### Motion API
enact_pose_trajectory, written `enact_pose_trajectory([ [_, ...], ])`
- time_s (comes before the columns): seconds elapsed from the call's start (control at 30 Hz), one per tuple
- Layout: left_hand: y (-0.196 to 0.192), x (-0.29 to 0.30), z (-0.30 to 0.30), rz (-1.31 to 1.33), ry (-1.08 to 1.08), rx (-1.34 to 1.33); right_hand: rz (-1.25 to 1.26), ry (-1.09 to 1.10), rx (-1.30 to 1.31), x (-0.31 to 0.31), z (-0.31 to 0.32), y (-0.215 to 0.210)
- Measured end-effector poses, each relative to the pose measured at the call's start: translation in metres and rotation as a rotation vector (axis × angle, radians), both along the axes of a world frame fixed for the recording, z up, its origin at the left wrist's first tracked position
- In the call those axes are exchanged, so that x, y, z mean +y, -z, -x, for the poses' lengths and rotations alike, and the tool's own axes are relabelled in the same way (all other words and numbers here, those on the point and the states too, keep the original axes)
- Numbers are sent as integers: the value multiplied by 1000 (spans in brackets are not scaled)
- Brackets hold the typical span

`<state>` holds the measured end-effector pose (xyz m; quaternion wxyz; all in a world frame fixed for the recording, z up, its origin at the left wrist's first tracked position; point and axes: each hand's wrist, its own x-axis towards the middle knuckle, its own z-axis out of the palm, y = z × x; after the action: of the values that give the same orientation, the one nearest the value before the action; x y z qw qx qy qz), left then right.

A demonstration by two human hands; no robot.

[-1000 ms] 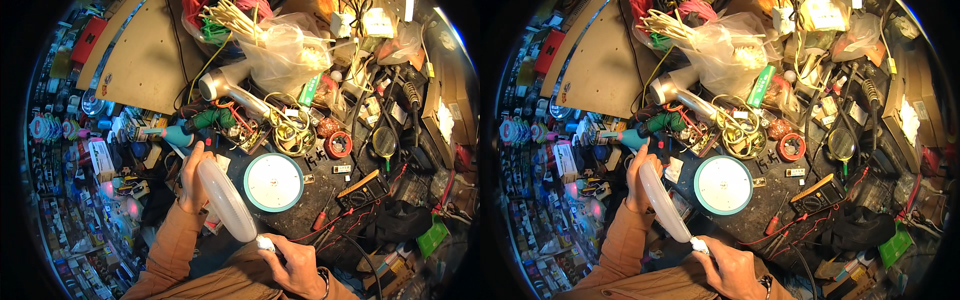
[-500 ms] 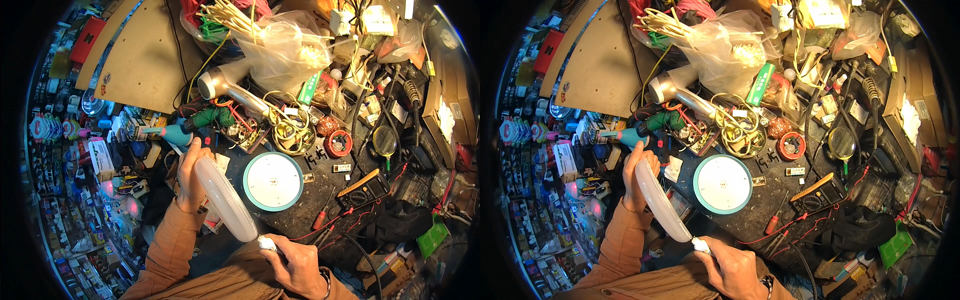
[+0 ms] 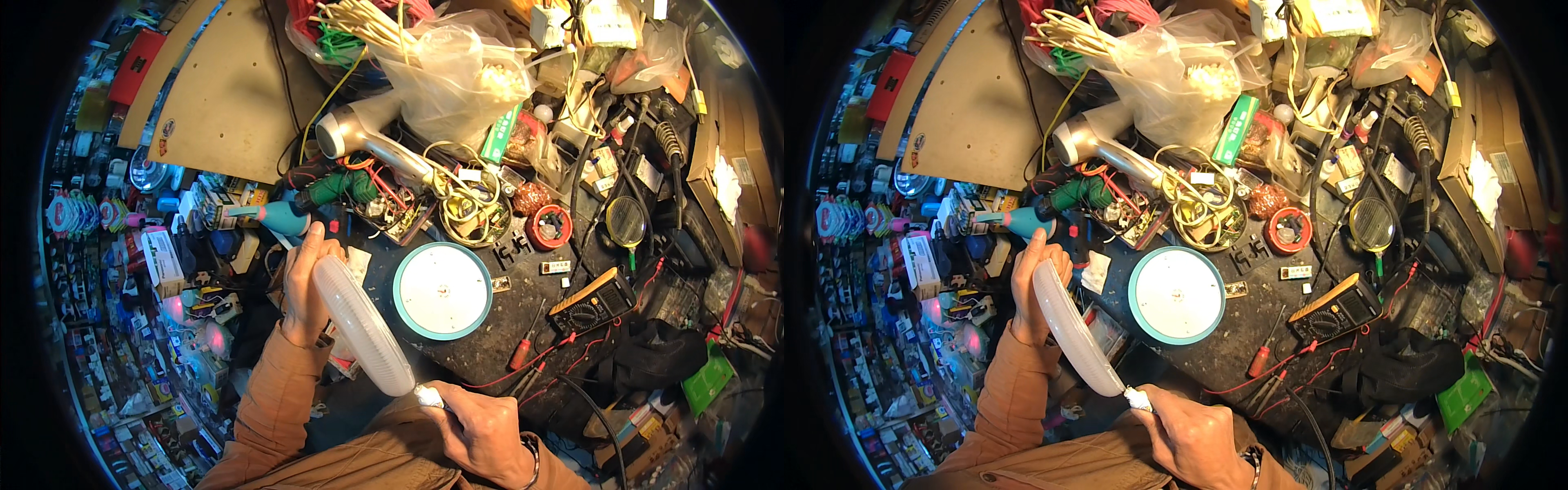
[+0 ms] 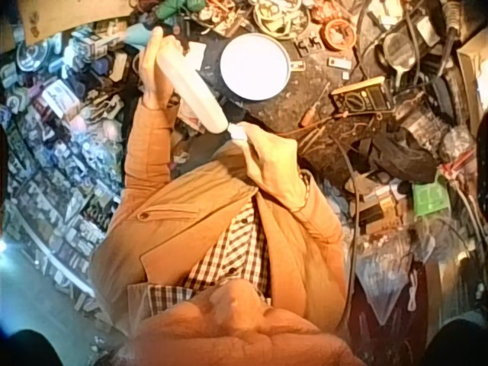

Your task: The person uses a screwdriver to remove screws from a circular white and blue plastic cover on a cluttered workbench. After removing the screws, the person picks up a translucent plastic fan blade and applies a white paste from a tube to its edge, then sets the blade down.

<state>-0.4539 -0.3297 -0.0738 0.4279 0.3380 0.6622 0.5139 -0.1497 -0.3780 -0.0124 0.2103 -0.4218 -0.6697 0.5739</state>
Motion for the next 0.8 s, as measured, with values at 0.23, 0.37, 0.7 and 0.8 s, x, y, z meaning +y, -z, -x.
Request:
enact_pose_trajectory([
  [0.23, -2, 2, -1, -11, 25, -3, -34, 10, 31, -2, 1, 4],
  [0.37, -6, 0, 7, 52, 53, -13, -34, -1, 36, -4, 1, 4],
  [0.7, -3, 0, 0, 33, 29, 32, -33, -20, 31, -6, 0, 6],
  [0.8, -5, 0, 0, 21, 68, 77, -43, -23, 26, -7, -1, 7],
])
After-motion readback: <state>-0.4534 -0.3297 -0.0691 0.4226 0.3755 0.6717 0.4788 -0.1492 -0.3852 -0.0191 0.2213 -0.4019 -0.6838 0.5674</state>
